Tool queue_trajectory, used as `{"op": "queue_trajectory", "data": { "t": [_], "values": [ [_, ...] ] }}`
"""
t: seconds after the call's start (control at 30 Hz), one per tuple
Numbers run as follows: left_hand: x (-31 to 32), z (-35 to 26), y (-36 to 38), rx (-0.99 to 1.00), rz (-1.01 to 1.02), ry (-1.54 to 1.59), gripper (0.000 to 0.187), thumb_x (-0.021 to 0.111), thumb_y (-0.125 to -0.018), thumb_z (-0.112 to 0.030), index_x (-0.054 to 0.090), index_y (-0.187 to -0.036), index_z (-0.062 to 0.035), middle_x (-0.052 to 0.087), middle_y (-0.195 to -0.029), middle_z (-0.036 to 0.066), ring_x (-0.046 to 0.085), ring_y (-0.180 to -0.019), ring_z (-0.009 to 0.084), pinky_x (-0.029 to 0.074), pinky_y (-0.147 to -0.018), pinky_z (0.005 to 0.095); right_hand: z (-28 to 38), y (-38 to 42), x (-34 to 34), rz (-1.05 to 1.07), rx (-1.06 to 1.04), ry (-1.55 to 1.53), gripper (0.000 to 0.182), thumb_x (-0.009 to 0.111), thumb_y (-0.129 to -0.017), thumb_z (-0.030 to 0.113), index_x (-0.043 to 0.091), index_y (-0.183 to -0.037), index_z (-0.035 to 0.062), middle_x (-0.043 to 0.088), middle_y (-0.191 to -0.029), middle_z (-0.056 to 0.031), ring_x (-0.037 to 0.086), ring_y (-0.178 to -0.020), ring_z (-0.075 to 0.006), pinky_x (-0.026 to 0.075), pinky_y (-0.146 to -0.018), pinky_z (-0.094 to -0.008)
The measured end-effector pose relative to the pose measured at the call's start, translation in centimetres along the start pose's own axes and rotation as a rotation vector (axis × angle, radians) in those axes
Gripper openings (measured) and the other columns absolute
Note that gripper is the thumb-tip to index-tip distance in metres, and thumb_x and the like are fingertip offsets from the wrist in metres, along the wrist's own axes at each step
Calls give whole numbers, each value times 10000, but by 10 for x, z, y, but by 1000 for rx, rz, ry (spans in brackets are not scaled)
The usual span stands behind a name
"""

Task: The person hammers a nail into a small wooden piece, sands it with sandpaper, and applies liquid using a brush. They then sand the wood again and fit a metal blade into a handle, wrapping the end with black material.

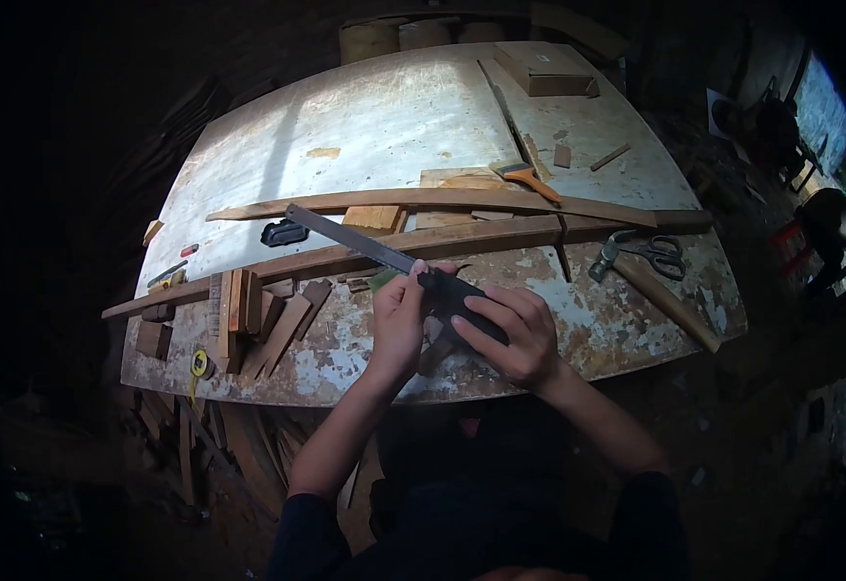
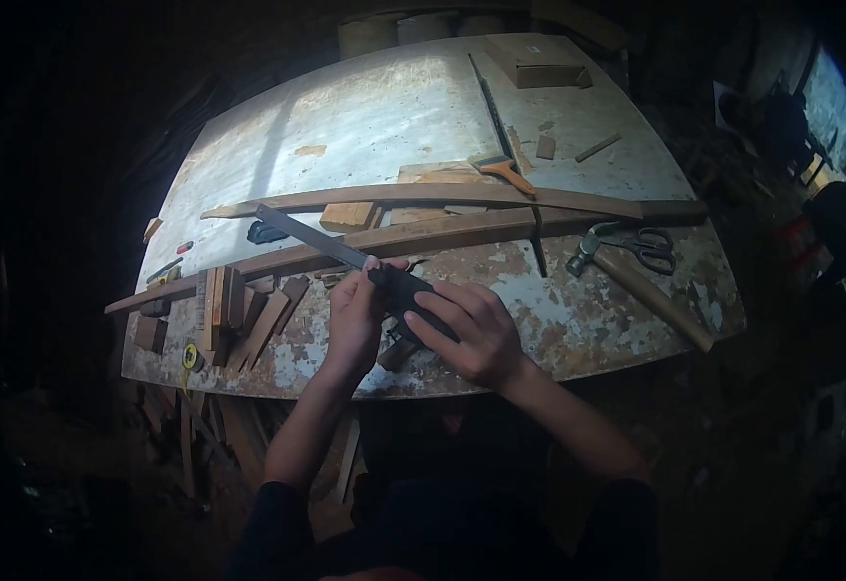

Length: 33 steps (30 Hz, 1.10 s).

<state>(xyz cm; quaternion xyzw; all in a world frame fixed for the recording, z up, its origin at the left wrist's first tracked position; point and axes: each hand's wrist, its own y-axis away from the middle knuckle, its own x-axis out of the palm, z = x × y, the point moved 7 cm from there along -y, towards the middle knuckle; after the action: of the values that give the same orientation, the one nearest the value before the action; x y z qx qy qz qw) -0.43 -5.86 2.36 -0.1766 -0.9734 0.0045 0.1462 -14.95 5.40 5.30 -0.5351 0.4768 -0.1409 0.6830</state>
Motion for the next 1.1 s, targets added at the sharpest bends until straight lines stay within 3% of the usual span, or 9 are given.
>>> {"op": "queue_trajectory", "data": {
  "t": [0.1,0.23,0.3,0.47,0.5,0.6,0.7,0.9,1.1],
  "values": [
    [11,-11,0,82,45,-66,482,514,-1185,-381,745,-1229,40,778,-1102,110,717,-1007,146,563,-948,328,-17,-2,-8,-28,179,32,368,855,-873,273,817,-1211,132,569,-1552,-183,547,-1427,-358,482,-1142,-510],
    [22,-21,5,128,72,-141,487,510,-1188,-368,769,-1213,44,788,-1111,95,701,-1037,125,545,-986,327,-39,3,-12,23,377,-66,709,926,-815,398,731,-1432,107,328,-1703,-316,431,-1524,-489,400,-1234,-564],
    [27,-26,11,50,76,-126,429,540,-1182,-318,779,-1181,39,797,-1085,77,695,-1026,117,579,-923,311,-45,6,-10,54,420,-233,730,917,-822,370,707,-1467,102,326,-1704,-316,435,-1522,-487,401,-1234,-569],
    [23,-19,9,55,144,-170,406,546,-1180,-295,794,-1157,25,805,-1070,80,709,-1027,126,584,-907,308,-41,3,-14,202,363,-513,668,868,-849,310,708,-1452,73,515,-1584,-245,524,-1453,-443,423,-1223,-553],
    [23,-18,10,57,168,-208,428,527,-1184,-308,793,-1160,25,803,-1069,89,712,-1036,137,562,-949,322,-40,1,-16,186,336,-541,639,865,-848,319,724,-1401,33,637,-1446,-226,595,-1377,-427,472,-1178,-546],
    [20,-23,11,113,214,-328,428,502,-1188,-284,792,-1157,29,806,-1074,102,721,-1025,150,550,-971,339,-37,4,-18,227,335,-684,555,843,-884,300,741,-1332,-12,726,-1282,-218,673,-1260,-412,530,-1098,-519],
    [21,-31,13,198,219,-429,350,553,-1157,-222,806,-1145,20,811,-1023,126,750,-978,189,564,-932,345,-38,16,-15,220,570,-836,406,814,-937,203,757,-1253,-46,775,-1139,-198,736,-1125,-377,575,-994,-453],
    [32,-52,21,316,280,-623,273,599,-1114,-169,824,-1130,-16,787,-936,168,756,-905,280,560,-870,366,-31,28,-15,204,914,-800,227,827,-956,74,802,-1158,-29,818,-975,-138,773,-822,-170,592,-743,-286],
    [30,-40,24,189,279,-556,267,619,-1110,-187,800,-1209,-19,788,-997,153,761,-997,240,567,-927,372,-23,41,-20,98,960,-664,196,841,-952,71,830,-1132,-5,827,-881,-97,767,-776,-117,581,-689,-268]
  ]
}}
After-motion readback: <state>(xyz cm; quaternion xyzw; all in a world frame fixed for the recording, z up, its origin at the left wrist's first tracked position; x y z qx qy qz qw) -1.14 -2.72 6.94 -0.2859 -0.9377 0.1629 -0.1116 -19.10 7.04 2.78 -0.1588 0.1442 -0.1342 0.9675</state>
